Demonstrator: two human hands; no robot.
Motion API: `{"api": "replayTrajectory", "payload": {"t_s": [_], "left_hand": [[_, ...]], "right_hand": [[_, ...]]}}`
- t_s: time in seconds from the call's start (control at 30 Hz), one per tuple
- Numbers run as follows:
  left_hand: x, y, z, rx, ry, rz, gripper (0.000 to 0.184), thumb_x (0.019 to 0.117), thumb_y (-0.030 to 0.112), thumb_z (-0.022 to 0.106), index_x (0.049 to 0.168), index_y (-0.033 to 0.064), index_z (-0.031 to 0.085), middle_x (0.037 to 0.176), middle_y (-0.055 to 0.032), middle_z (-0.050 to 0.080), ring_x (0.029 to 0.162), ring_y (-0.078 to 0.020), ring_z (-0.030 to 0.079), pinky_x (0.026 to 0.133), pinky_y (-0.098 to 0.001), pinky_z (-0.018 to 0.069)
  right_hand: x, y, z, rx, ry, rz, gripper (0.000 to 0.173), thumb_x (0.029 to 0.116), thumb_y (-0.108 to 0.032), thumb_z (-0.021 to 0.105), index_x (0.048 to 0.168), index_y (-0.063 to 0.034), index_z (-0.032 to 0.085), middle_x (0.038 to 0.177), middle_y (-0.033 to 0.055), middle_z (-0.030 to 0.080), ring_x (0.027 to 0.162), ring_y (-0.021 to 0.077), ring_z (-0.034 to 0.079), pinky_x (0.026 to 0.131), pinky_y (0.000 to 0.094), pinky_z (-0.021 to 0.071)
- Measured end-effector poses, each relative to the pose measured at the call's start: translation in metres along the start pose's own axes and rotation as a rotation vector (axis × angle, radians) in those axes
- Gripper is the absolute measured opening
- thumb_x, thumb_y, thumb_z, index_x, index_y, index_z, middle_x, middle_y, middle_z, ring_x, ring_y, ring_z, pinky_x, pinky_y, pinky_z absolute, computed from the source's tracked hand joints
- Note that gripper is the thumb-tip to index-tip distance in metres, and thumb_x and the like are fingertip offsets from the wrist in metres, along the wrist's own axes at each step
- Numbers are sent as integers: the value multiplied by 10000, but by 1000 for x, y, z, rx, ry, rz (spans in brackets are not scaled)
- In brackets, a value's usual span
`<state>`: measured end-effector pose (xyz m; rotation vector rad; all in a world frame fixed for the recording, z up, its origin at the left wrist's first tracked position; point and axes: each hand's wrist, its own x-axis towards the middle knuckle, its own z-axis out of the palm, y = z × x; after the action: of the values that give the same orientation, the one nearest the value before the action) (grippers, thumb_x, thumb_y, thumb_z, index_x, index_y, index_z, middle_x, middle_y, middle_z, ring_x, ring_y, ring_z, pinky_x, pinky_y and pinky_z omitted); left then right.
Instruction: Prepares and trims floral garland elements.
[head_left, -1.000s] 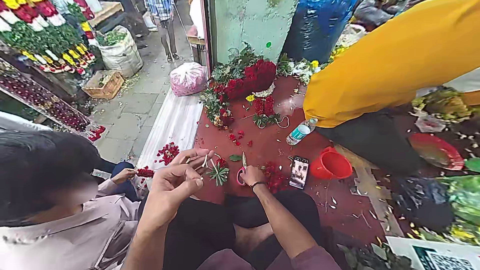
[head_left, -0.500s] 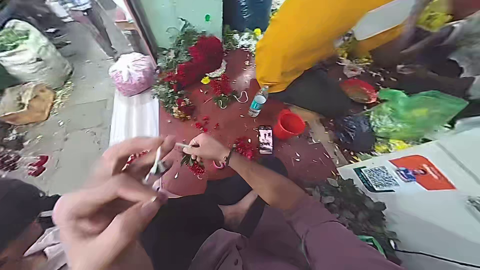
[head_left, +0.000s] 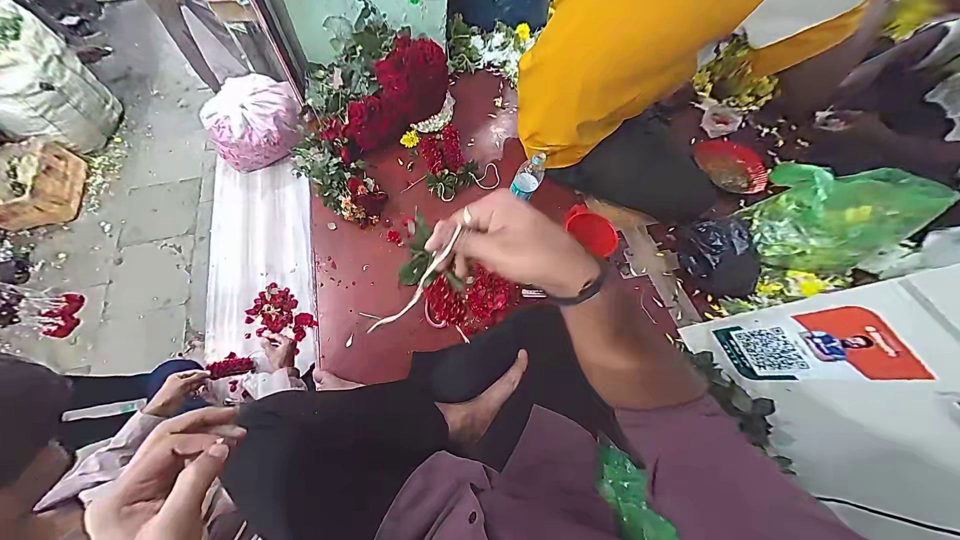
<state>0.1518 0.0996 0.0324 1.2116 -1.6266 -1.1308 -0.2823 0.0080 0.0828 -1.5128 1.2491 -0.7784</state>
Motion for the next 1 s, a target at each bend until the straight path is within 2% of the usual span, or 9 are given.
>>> {"api": "replayTrajectory", "payload": {"t_s": [0.1,0.23,0.3,0.4,0.43,0.53,0.73,0.83,1.0], "left_hand": [[24,-11,22,-60,6,28,160,974,178,602,881,159,731,1048,19,730,981,-149,699,888,-343,592],[53,-38,68,-37,-32,-151,149,987,120,578,1006,50,708,902,13,729,654,-56,641,596,-241,561],[60,-63,86,179,-141,-234,204,976,172,603,1081,23,696,875,-23,716,623,-76,621,558,-264,539],[56,-88,97,487,-433,-304,341,969,262,644,1176,-2,705,929,-143,736,777,-275,702,744,-540,582],[54,-89,97,505,-509,-324,344,975,277,653,1177,4,708,944,-147,737,810,-292,708,780,-567,579],[51,-89,97,497,-626,-369,340,991,302,646,1176,24,710,980,-127,739,859,-256,719,833,-514,588],[55,-88,99,553,-715,-474,381,1005,324,636,1218,12,691,1076,-171,728,993,-323,712,934,-583,549],[54,-85,98,562,-728,-500,388,1006,341,641,1224,25,695,1066,-164,733,1002,-327,712,938,-590,546],[55,-84,99,593,-740,-542,399,999,372,643,1225,50,705,1097,-143,739,1056,-314,708,986,-589,527]], "right_hand": [[6,-39,-37,-55,30,-62,277,1077,-165,499,1037,-20,732,879,27,765,623,50,665,516,216,530],[11,-72,-64,-76,90,-60,333,1101,-260,474,1034,-68,737,897,11,779,681,74,711,546,226,560],[13,-72,-68,-53,96,-45,341,1103,-280,473,1058,-74,742,927,22,781,702,90,717,517,222,542],[13,-63,-64,-55,75,-51,331,1102,-266,474,1067,-75,741,963,23,780,727,88,717,522,224,536],[12,-59,-62,-57,57,-60,326,1102,-259,475,1074,-70,739,965,20,778,729,83,716,532,221,543],[13,-54,-56,-49,46,-67,314,1102,-238,479,1061,-68,740,954,15,779,699,69,702,531,202,538],[44,-42,-48,-65,68,77,344,1108,-260,458,1045,-71,738,928,18,782,660,70,698,513,213,523],[83,-14,-44,-88,86,232,369,1112,-300,450,1064,-80,742,923,21,787,629,72,686,468,217,468],[162,59,-41,-90,251,270,334,1106,-293,470,1140,-74,719,986,28,764,715,92,673,568,269,499]]}}
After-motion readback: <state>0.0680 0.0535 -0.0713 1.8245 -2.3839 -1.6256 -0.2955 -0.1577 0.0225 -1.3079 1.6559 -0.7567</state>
